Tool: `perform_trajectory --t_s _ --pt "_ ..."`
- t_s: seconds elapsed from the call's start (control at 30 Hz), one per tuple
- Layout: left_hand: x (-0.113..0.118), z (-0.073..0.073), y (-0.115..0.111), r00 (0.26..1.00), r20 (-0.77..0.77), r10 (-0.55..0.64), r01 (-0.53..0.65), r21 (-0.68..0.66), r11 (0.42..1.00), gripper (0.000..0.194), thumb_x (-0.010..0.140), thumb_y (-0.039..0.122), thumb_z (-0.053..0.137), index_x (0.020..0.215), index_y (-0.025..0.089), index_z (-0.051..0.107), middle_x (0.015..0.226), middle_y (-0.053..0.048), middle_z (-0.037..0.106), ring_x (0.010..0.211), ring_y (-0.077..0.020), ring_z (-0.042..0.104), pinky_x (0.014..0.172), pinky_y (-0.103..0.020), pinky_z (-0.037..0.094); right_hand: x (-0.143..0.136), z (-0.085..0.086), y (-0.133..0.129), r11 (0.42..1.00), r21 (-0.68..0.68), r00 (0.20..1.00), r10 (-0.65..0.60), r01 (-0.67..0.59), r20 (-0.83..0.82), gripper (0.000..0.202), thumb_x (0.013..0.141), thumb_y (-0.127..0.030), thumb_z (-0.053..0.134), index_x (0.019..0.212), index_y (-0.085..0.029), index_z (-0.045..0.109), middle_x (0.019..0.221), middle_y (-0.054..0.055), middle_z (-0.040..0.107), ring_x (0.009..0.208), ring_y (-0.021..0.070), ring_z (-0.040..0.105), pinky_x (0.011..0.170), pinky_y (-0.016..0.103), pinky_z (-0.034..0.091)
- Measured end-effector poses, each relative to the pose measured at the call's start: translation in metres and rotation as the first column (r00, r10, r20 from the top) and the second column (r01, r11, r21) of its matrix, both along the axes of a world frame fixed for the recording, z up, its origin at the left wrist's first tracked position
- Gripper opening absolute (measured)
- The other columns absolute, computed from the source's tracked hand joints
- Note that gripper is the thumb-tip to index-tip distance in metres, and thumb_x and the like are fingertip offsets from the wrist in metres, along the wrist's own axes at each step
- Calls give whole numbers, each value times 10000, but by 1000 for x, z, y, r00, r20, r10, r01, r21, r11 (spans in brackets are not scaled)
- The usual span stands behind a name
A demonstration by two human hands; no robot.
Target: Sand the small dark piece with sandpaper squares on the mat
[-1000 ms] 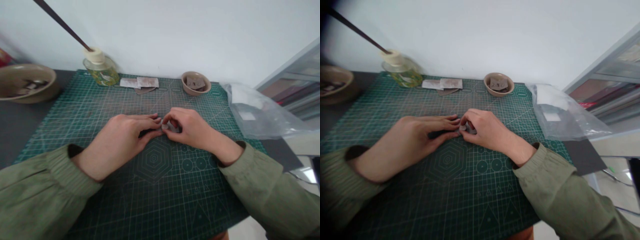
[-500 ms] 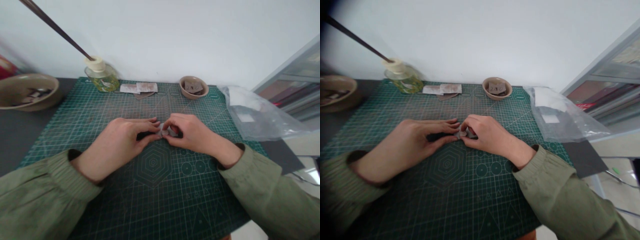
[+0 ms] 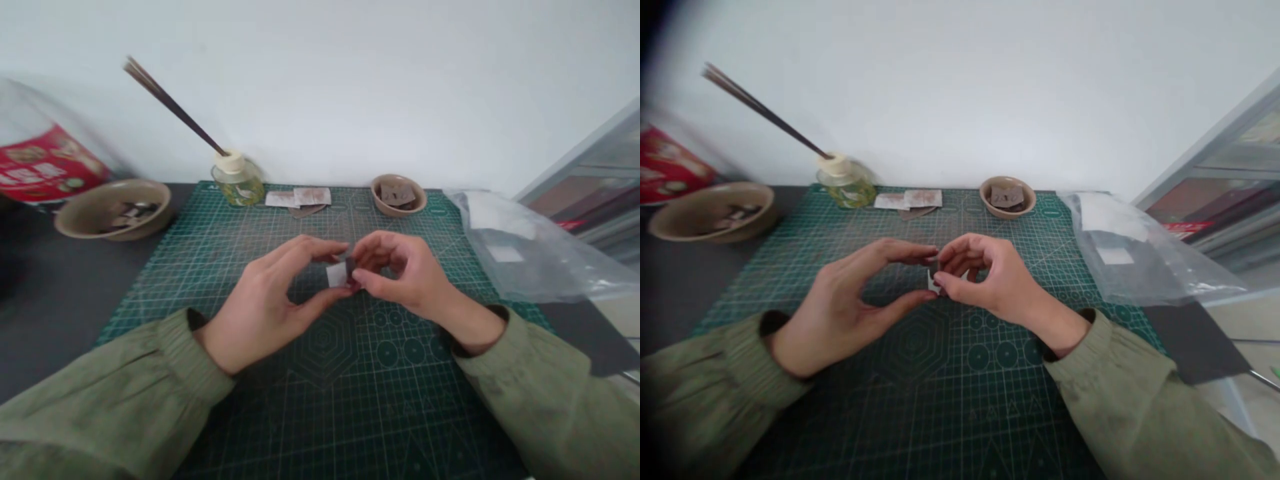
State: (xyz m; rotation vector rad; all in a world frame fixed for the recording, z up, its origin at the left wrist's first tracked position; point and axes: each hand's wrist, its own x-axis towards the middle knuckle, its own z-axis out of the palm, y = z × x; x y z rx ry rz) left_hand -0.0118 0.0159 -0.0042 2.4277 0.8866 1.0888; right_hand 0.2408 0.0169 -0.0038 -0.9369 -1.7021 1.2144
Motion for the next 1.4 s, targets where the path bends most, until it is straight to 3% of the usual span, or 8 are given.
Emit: perform_trajectory --t_s 0.23,0.73,1.0,1.2,1.4 --pt "3 5 -11 983 186 2 14 -81 997 213 1010 242 867 1201 239 773 1121 -38 836 1012 -201 808 914 -358 657 3 -1 0 989 12 985 151 -150 -85 291 928 -235 902 1155 -205 722 1063 62 850 885 191 811 777 301 636" --pt "1 5 -14 975 219 -26 40 -58 998 301 948 156 916 1201 259 791 1121 -18 850 993 -192 813 877 -376 674 3 7 -2 969 -42 964 235 -242 -128 303 926 -108 839 1151 -206 662 953 22 823 815 152 783 744 256 620" --pt "2 1 -11 967 250 -40 43 -4 999 326 909 117 935 1185 244 815 1089 -18 854 961 -189 819 857 -354 670 8 -2 -1 963 -37 946 254 -266 -201 244 1024 -221 826 1214 -195 674 1099 79 836 954 186 804 749 258 625" --pt "1 1 -10 971 237 -32 37 -17 999 295 929 105 910 1167 247 810 1101 -24 847 987 -201 810 870 -376 662 9 -2 -1 977 6 956 208 -212 -205 178 1069 -287 804 1194 -197 716 1129 69 789 951 179 786 728 256 618" --pt "3 1 -9 978 209 -18 19 -6 1000 292 934 99 895 1172 243 806 1092 -23 834 984 -193 786 878 -384 645 5 1 0 995 69 991 76 -68 -111 356 869 -240 1010 1104 -195 747 1040 33 786 837 150 753 634 226 560"
